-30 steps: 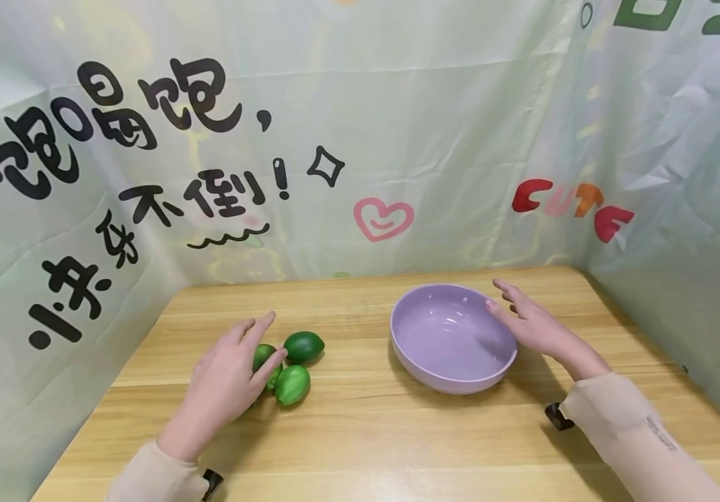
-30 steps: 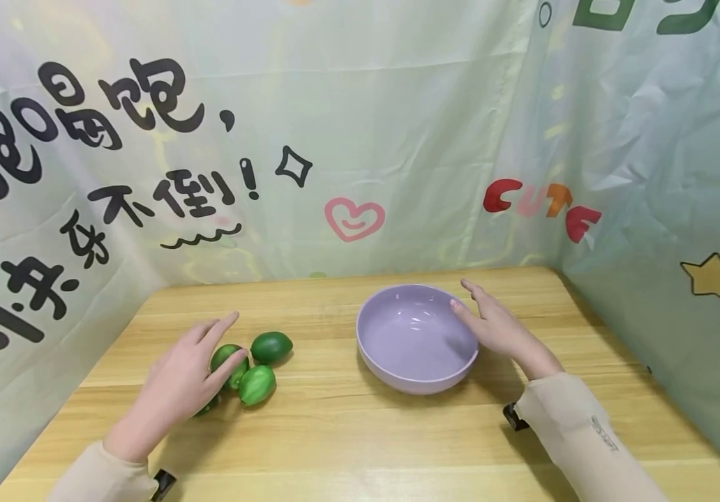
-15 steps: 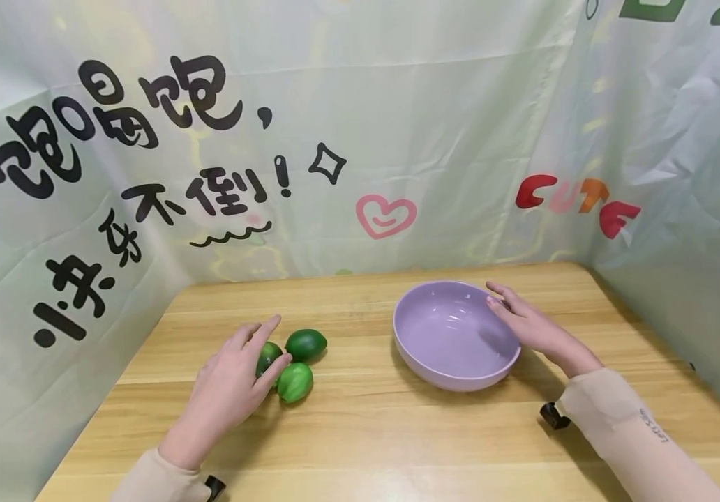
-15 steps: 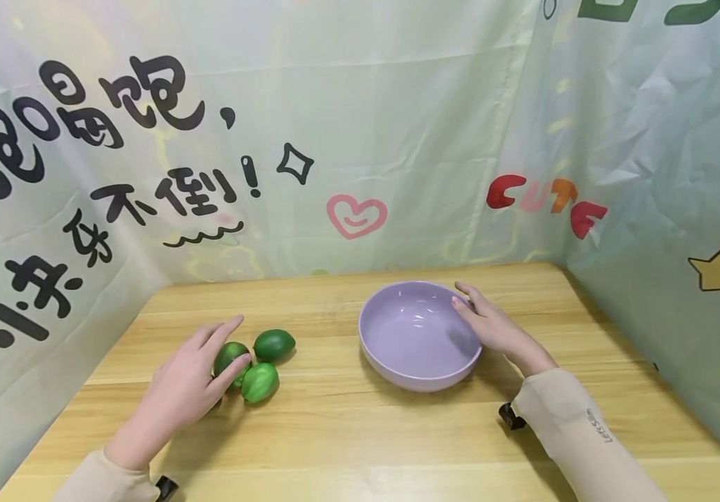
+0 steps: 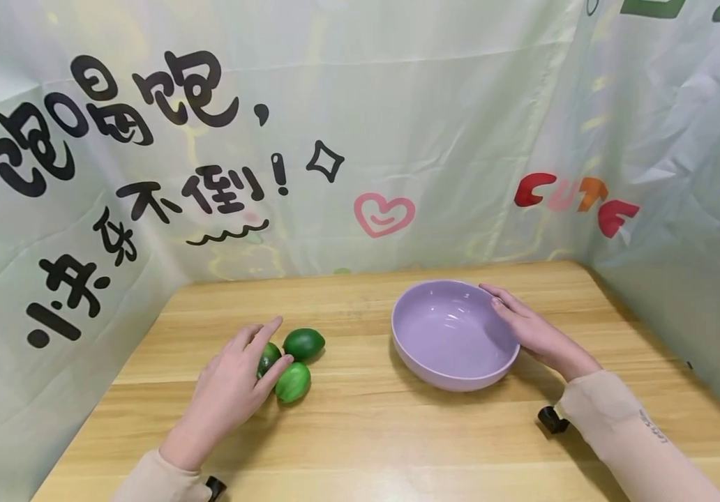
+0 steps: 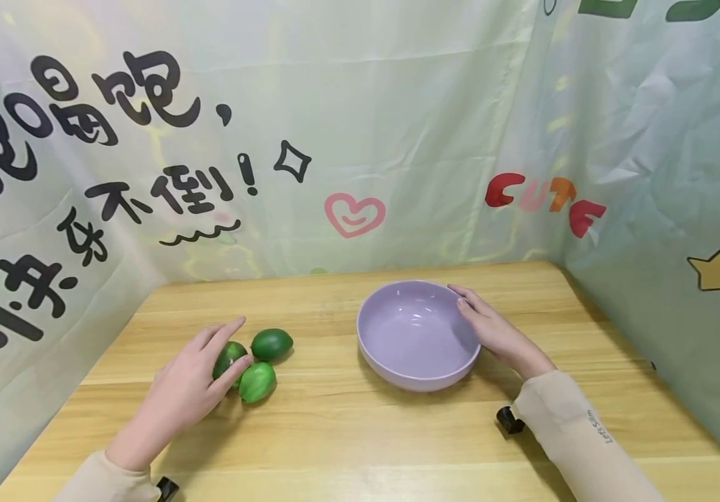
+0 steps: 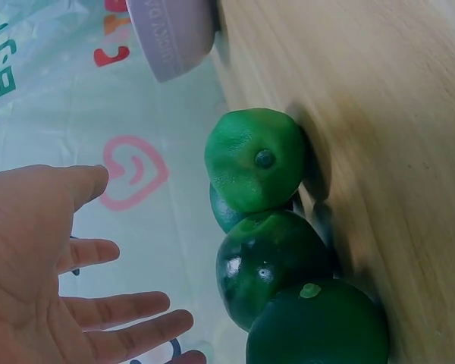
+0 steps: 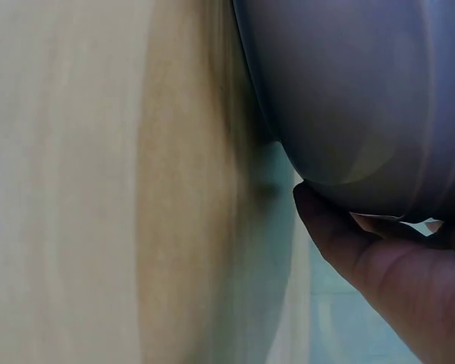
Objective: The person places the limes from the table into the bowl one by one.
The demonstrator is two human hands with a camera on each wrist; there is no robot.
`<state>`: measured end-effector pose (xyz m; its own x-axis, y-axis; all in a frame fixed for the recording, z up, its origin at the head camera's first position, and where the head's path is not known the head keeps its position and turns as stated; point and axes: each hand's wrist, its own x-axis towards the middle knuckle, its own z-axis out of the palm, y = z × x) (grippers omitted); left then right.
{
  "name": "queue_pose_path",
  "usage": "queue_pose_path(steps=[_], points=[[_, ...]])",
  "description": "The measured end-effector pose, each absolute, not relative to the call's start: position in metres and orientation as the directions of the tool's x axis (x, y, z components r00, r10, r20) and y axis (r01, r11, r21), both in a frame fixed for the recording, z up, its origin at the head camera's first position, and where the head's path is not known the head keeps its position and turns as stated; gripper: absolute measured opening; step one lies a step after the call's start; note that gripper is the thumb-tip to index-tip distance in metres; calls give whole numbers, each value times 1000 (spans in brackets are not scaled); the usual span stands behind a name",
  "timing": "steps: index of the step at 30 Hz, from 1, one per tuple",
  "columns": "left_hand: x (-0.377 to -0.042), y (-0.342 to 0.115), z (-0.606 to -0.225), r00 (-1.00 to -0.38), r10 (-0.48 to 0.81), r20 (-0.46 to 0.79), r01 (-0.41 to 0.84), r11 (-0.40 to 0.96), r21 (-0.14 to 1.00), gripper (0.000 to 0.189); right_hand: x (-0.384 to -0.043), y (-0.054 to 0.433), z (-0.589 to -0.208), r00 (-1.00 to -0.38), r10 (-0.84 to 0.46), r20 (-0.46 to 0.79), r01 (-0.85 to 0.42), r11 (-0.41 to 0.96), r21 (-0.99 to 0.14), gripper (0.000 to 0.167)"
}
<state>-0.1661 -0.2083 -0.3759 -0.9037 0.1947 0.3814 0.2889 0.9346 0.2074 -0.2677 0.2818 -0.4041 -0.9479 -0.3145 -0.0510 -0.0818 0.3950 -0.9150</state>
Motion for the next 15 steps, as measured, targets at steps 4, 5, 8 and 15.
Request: queue_pose_path(steps=[4,5,8,15], points=[[-166,-209,-377,-908,188,374,283,934,217,65,-266,282,-403,-948,-312,-56,-72,385,-920,63],[-166,-209,-377,-909,186,373,281,934,219,65,-266,282,-403,-948,-311,-61,-69,390,-918,64],[-166,-210,-377,-911,183,369,277,935,222,65,-263,283,-404,-946,-315,-72,-58,386,-921,66],[-167,-209,-378,-909,201,365,291,933,211,66,-255,285,-405,-947,-319,-49,-80,381,-921,65]])
